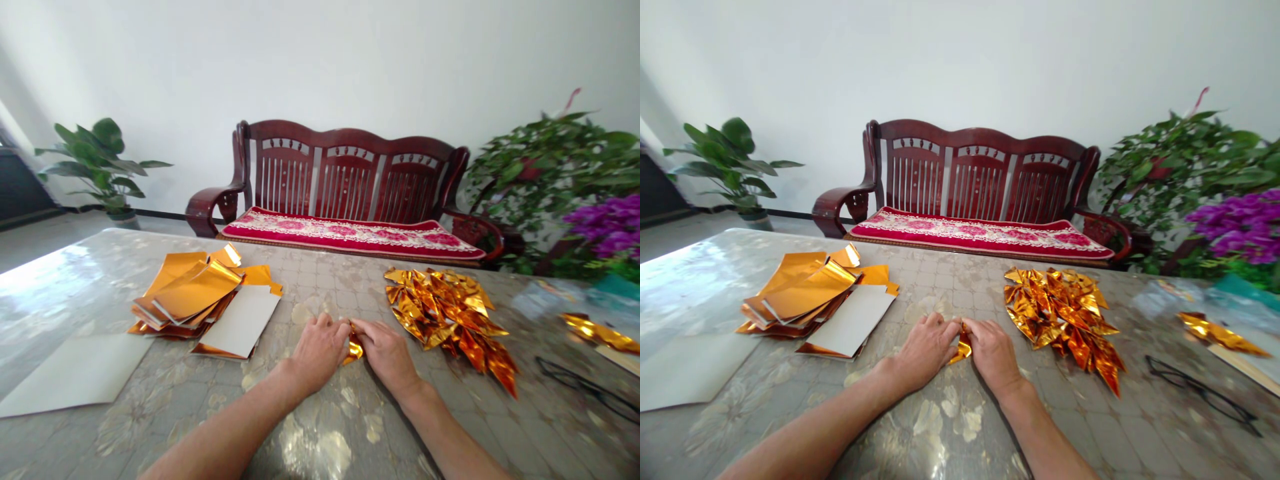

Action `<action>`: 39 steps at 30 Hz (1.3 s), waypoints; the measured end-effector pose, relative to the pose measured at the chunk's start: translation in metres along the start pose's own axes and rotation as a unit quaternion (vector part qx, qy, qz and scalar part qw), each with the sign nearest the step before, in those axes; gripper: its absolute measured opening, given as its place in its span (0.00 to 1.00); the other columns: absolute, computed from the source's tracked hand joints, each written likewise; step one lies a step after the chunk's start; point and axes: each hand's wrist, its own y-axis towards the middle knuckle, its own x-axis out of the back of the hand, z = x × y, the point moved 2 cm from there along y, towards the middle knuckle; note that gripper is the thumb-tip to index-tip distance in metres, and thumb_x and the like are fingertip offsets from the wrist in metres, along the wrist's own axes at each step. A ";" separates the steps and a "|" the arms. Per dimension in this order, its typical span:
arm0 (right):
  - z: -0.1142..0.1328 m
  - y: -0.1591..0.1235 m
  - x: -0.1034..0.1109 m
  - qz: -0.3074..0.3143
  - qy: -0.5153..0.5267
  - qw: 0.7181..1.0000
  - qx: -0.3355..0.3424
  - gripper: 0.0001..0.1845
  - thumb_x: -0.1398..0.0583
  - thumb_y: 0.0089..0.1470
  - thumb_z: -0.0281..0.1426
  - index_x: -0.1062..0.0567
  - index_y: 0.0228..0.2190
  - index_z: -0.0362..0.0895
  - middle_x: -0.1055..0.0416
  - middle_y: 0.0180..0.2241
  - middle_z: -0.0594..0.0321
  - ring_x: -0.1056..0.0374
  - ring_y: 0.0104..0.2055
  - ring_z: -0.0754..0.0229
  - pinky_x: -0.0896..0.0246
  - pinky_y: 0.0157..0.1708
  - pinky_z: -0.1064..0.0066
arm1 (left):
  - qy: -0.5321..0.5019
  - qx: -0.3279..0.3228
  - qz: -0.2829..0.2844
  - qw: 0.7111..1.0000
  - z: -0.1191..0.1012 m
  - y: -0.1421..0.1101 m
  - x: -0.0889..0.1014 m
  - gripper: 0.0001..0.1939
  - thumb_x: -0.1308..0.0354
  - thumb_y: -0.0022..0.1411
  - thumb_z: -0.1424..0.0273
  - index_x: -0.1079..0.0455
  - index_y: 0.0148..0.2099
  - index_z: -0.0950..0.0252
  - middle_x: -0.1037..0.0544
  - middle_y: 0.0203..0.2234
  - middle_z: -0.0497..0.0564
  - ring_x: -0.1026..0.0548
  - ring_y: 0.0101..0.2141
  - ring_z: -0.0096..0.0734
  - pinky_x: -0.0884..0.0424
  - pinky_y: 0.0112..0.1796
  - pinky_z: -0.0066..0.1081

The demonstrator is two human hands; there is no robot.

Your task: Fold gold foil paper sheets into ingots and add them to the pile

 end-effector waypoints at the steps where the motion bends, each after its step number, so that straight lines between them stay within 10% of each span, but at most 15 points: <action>1: 0.001 0.000 0.000 -0.002 -0.003 1.000 -0.001 0.17 0.43 0.57 0.23 0.22 0.45 0.47 0.20 0.38 0.60 0.25 0.39 0.57 0.31 0.41 0.67 | -0.001 0.002 -0.002 1.000 0.000 0.000 0.000 0.13 0.43 0.66 0.64 0.36 0.50 0.61 0.23 0.43 0.52 0.30 0.44 0.43 0.30 0.41 0.40; 39: 0.009 0.008 -0.001 0.083 -0.019 0.993 -0.081 0.19 0.50 0.59 0.20 0.21 0.39 0.45 0.28 0.35 0.59 0.30 0.39 0.60 0.37 0.41 0.73 | 0.035 -0.021 0.006 0.999 -0.003 -0.003 0.006 0.09 0.48 0.69 0.66 0.34 0.49 0.60 0.27 0.48 0.52 0.30 0.44 0.42 0.33 0.39 0.39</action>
